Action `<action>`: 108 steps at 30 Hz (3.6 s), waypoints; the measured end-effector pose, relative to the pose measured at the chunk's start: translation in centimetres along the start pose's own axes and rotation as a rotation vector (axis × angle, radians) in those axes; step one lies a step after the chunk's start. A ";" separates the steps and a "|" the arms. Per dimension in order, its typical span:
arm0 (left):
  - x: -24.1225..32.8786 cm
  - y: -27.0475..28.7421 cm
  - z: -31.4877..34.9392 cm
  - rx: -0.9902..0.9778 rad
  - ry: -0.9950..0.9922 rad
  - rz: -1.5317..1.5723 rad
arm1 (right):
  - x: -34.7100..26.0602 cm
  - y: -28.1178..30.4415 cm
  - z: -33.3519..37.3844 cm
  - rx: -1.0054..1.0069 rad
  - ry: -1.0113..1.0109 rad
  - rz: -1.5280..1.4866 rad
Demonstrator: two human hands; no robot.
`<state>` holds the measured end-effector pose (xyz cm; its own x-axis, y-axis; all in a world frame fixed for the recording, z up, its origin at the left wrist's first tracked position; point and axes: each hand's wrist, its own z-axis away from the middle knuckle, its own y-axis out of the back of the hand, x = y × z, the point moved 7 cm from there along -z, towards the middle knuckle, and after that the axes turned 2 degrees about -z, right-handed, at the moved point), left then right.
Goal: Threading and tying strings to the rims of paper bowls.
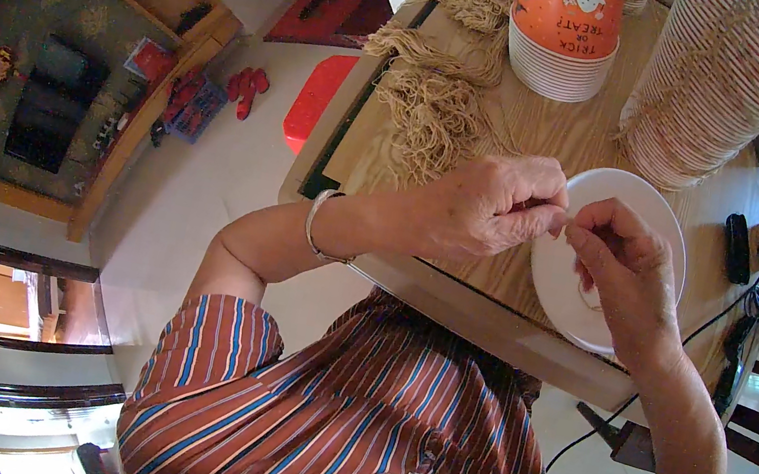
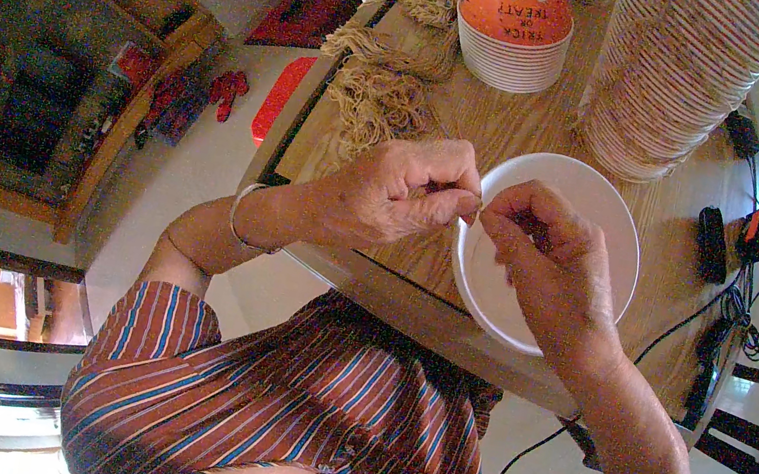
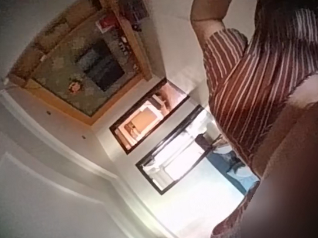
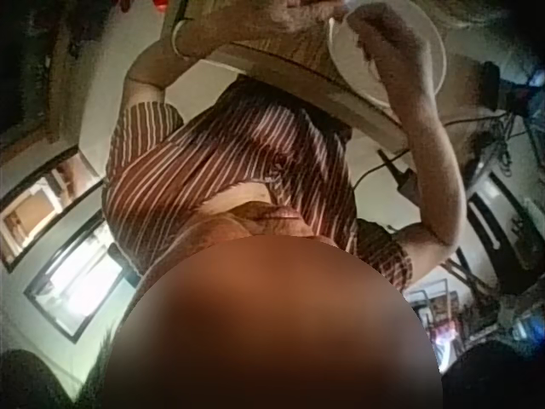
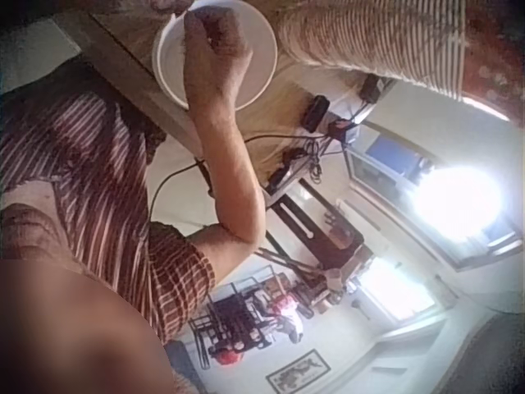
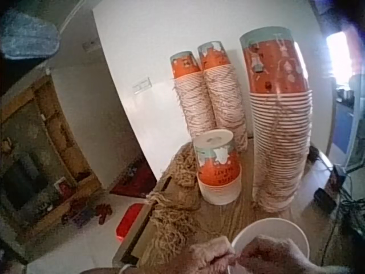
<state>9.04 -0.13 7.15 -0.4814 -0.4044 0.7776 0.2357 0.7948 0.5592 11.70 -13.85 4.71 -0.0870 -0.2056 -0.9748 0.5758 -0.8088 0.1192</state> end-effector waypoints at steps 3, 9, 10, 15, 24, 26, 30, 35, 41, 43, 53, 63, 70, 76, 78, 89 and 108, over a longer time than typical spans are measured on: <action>0.0 -0.1 -0.3 0.015 -0.002 -0.017 | -0.3 0.1 0.1 0.092 0.222 0.132; -0.8 0.2 -0.1 0.018 0.123 0.064 | -2.0 0.0 0.7 0.177 0.284 0.309; -1.0 0.2 -0.2 0.002 0.163 0.109 | -2.0 0.0 0.7 0.178 0.282 0.308; -1.3 0.2 -0.4 -0.001 0.165 0.128 | -2.5 -0.2 1.0 0.176 0.430 0.361; -0.9 0.3 -0.7 0.025 0.138 0.074 | -1.8 0.3 0.5 0.129 0.328 0.330; -0.3 0.6 -0.8 0.054 0.030 -0.043 | -1.2 0.4 0.0 0.093 0.255 0.265; 0.6 0.5 -0.9 0.078 -0.109 -0.210 | 0.3 0.7 -0.4 0.034 -0.066 -0.037; -0.6 1.4 -0.1 0.165 0.116 -0.088 | 1.5 1.0 -0.4 0.020 -0.185 -0.111; -4.8 0.3 1.4 0.155 0.279 0.049 | 3.0 0.3 -1.0 -0.044 -0.259 -0.072; -5.2 -0.3 1.7 0.124 0.305 0.097 | 3.0 0.1 -1.2 -0.051 -0.267 -0.078; -5.7 -1.7 2.2 0.039 0.353 0.331 | 3.3 0.1 -1.5 -0.033 -0.287 -0.036; -6.0 -1.8 2.3 0.061 0.369 0.284 | 3.2 -0.2 -1.8 -0.054 -0.281 -0.027; -5.8 -1.7 2.2 0.075 0.338 0.301 | 2.9 -0.5 -1.9 -0.070 -0.302 -0.054; -5.8 -1.6 2.2 0.081 0.353 0.304 | 3.0 -0.5 -2.0 -0.049 -0.301 -0.038; -5.8 -1.6 2.2 0.082 0.354 0.304 | 2.9 -0.5 -2.1 -0.041 -0.304 -0.032; -5.8 -1.5 2.1 0.097 0.345 0.249 | 3.2 -0.5 -2.4 -0.052 -0.266 -0.018; -5.5 -1.7 1.6 0.081 0.316 0.121 | 3.5 -0.7 -2.7 -0.057 -0.256 -0.035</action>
<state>9.97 1.45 1.46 -0.1656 -0.4153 0.8945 0.2009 0.8738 0.4429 13.20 -12.52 0.71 -0.3063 -0.3166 -0.8977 0.6130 -0.7871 0.0684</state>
